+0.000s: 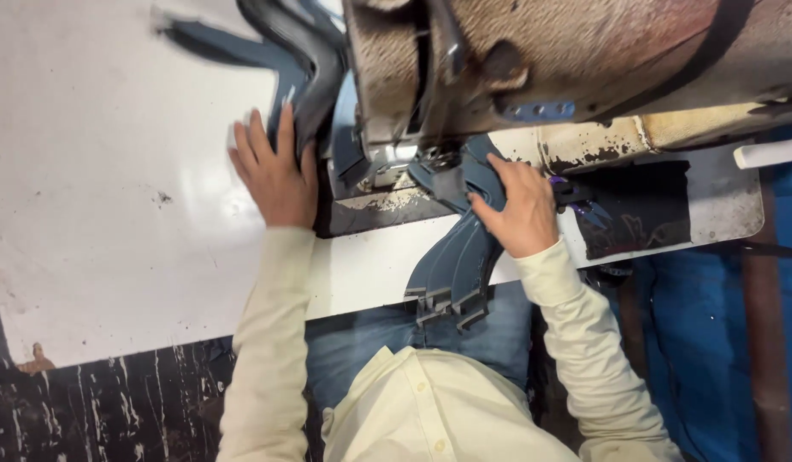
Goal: Stitching together components of shoe uppers using an industrial sewing machine.
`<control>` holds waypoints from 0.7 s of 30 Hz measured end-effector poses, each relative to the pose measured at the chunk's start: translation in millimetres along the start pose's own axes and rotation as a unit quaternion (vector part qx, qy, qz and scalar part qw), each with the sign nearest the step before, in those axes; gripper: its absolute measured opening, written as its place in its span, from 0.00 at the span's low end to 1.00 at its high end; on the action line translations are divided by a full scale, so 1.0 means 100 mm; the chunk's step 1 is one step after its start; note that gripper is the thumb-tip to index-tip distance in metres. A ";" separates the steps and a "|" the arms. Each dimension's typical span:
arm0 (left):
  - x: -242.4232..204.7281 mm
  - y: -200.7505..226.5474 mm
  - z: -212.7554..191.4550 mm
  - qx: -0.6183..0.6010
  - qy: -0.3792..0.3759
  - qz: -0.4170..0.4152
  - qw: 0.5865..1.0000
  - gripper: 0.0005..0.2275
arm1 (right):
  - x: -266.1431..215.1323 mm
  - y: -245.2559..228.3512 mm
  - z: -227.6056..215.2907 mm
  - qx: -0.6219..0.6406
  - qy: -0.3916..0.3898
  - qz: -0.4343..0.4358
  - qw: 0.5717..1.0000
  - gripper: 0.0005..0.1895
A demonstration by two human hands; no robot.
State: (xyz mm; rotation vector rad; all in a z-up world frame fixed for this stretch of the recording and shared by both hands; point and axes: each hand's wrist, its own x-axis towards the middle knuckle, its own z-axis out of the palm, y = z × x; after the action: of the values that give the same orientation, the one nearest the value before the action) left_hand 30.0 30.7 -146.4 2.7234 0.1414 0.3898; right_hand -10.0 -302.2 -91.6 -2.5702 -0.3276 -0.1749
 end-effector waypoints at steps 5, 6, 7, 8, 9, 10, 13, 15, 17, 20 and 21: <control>0.27 -0.04 0.25 -0.007 0.066 -0.016 0.998 0.26 | 0.00 -0.09 -0.02 -0.048 -0.051 0.042 0.997 0.35; 0.29 -0.04 0.25 -0.004 0.068 -0.021 0.997 0.26 | 0.00 -0.10 0.03 -0.059 -0.054 0.041 0.996 0.36; 0.31 -0.03 0.25 -0.001 0.071 -0.026 0.997 0.26 | 0.00 -0.12 0.08 -0.071 -0.056 0.041 0.995 0.38; 0.30 -0.03 0.23 0.000 0.071 -0.026 0.997 0.26 | 0.01 -0.12 0.11 -0.070 -0.056 0.041 0.995 0.38; 0.29 -0.02 0.22 -0.006 0.063 -0.033 0.997 0.26 | 0.02 -0.12 0.15 -0.086 -0.063 0.046 0.993 0.36; 0.31 -0.01 0.20 -0.012 0.056 -0.038 0.998 0.26 | 0.05 -0.13 0.18 -0.101 -0.068 0.051 0.991 0.35; 0.30 -0.07 0.27 -0.005 0.067 -0.039 0.997 0.26 | 0.05 -0.11 0.27 -0.107 -0.079 0.039 0.990 0.30; 0.31 -0.08 0.28 -0.006 0.067 -0.039 0.997 0.26 | 0.06 -0.11 0.21 -0.079 -0.078 0.037 0.993 0.29; 0.32 -0.08 0.28 -0.008 0.068 -0.041 0.997 0.26 | 0.07 -0.05 0.14 -0.052 -0.079 0.033 0.995 0.28; 0.31 -0.07 0.25 -0.013 0.056 -0.048 0.997 0.26 | 0.05 0.13 0.03 0.008 -0.073 0.072 0.995 0.27; 0.32 -0.08 0.27 -0.011 0.057 -0.046 0.997 0.26 | 0.03 0.20 0.01 -0.001 -0.056 0.077 0.995 0.26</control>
State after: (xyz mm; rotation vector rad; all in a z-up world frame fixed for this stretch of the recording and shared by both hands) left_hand 67.5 33.5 -165.3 2.6619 0.2901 0.5159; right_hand -1.4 -317.2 -101.7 -2.6006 -0.1680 0.0248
